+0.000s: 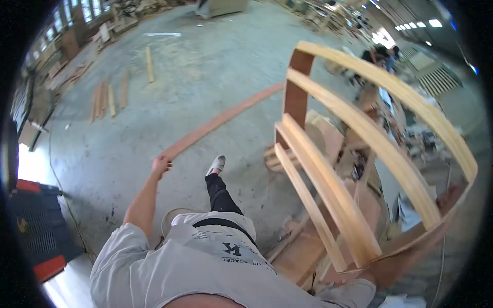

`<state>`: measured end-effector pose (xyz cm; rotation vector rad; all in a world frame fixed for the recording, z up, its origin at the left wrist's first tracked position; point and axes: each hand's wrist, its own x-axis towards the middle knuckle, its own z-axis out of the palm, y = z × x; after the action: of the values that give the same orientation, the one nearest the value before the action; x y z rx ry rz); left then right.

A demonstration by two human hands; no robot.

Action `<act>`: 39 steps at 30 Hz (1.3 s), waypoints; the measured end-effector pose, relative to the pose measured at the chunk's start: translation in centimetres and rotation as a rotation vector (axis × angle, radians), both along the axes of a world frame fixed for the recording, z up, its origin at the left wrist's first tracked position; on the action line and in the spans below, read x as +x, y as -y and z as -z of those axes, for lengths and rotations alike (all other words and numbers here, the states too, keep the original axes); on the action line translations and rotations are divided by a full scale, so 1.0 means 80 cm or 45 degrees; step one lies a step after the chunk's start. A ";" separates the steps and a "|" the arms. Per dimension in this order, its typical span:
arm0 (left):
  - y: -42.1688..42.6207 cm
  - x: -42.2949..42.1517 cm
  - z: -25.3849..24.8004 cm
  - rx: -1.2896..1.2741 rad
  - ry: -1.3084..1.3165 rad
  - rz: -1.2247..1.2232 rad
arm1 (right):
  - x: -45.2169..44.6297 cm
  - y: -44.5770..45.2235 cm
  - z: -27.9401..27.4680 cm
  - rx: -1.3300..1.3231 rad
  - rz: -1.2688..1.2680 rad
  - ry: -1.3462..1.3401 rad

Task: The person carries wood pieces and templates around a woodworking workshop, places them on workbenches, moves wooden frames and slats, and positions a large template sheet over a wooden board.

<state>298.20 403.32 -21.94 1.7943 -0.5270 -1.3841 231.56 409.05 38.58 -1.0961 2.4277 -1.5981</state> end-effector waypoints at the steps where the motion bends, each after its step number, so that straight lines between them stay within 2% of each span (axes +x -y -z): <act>1: 0.008 0.058 0.018 0.010 -0.038 -0.191 | 0.011 0.069 0.018 0.019 -0.080 0.025; 4: -0.021 0.191 -0.015 0.176 0.133 -0.587 | 0.055 0.294 0.074 0.140 -0.355 0.104; 5: -0.031 0.214 -0.029 0.195 0.194 -0.626 | 0.059 0.297 0.085 0.147 -0.378 0.108; 7: -0.086 0.242 -0.089 0.315 0.305 -0.897 | 0.116 0.459 0.097 0.207 -0.622 0.154; 9: -0.142 0.276 -0.110 0.269 0.385 -0.955 | 0.179 0.535 0.167 0.495 -0.766 -0.399; 11: -0.219 0.302 -0.131 0.215 0.520 -1.045 | 0.291 0.557 0.242 0.580 -0.764 -0.087; 13: -0.290 0.309 -0.127 0.082 0.562 -1.145 | 0.360 0.603 0.286 0.632 -0.892 0.055; 15: -0.334 0.271 -0.097 0.588 0.819 -1.281 | 0.398 0.618 0.294 0.655 -0.935 0.030; 17: -0.406 0.234 -0.040 0.666 0.617 -1.518 | 0.438 0.646 0.315 0.677 -0.978 0.004; 18: -0.399 0.214 -0.034 0.756 0.239 -1.491 | 0.454 0.670 0.328 0.645 -0.989 0.039; 20: -0.340 0.174 -0.019 0.868 -0.145 -1.793 | 0.502 0.722 0.340 0.610 -0.983 0.066; 21: -0.324 0.158 -0.003 0.848 -0.382 -1.747 | 0.529 0.746 0.332 0.656 -1.044 0.040; 23: -0.232 0.136 0.011 1.003 -0.531 -1.699 | 0.569 0.785 0.324 0.707 -1.088 -0.012; 25: -0.147 0.167 0.073 0.727 -0.718 -1.493 | 0.592 0.804 0.326 0.685 -1.149 0.000; 26: -0.145 0.174 0.076 0.739 -0.723 -1.487 | 0.605 0.805 0.320 0.695 -1.141 -0.007; 27: 0.008 0.213 0.091 0.692 -0.430 -1.173 | 0.619 0.805 0.306 0.657 -1.181 -0.058; 29: 0.334 0.267 0.064 0.560 0.124 -0.527 | 0.649 0.836 0.266 0.630 -1.213 -0.116; 30: 0.363 0.295 0.074 0.469 0.395 -0.146 | 0.664 0.850 0.240 0.518 -1.161 -0.238; 31: 0.471 0.322 0.085 0.172 0.401 -0.246 | 0.680 0.879 0.222 0.394 -1.165 -0.367; 32: 0.575 0.341 0.023 -0.099 -0.111 -0.625 | 0.671 0.914 0.205 0.405 -1.113 -0.169; 33: 0.650 0.377 -0.035 -0.174 -0.376 -0.476 | 0.660 0.942 0.192 0.414 -1.055 0.027; 34: 0.712 0.381 -0.073 -0.216 -0.761 -0.735 | 0.676 0.950 0.189 0.418 -1.057 0.026; 35: 0.752 0.386 -0.103 -0.269 -1.025 -0.798 | 0.665 0.886 0.191 0.362 -1.110 -0.041; 36: 0.776 0.387 -0.137 -0.285 -1.198 -0.864 | 0.680 0.853 0.194 0.306 -1.162 -0.109; 37: 0.794 0.399 -0.170 -0.310 -1.358 -0.928 | 0.662 0.862 0.189 0.240 -1.219 -0.164; 38: 0.806 0.415 -0.190 -0.316 -1.346 -0.932 | 0.629 0.889 0.178 0.173 -1.274 -0.220; 39: 0.822 0.430 -0.206 -0.483 -1.487 -0.914 | 0.609 0.921 0.165 0.104 -1.328 -0.276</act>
<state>332.57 337.57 -5.47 0.5387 0.4276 -1.3875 280.24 335.36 25.38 -2.0768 1.4481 -1.0236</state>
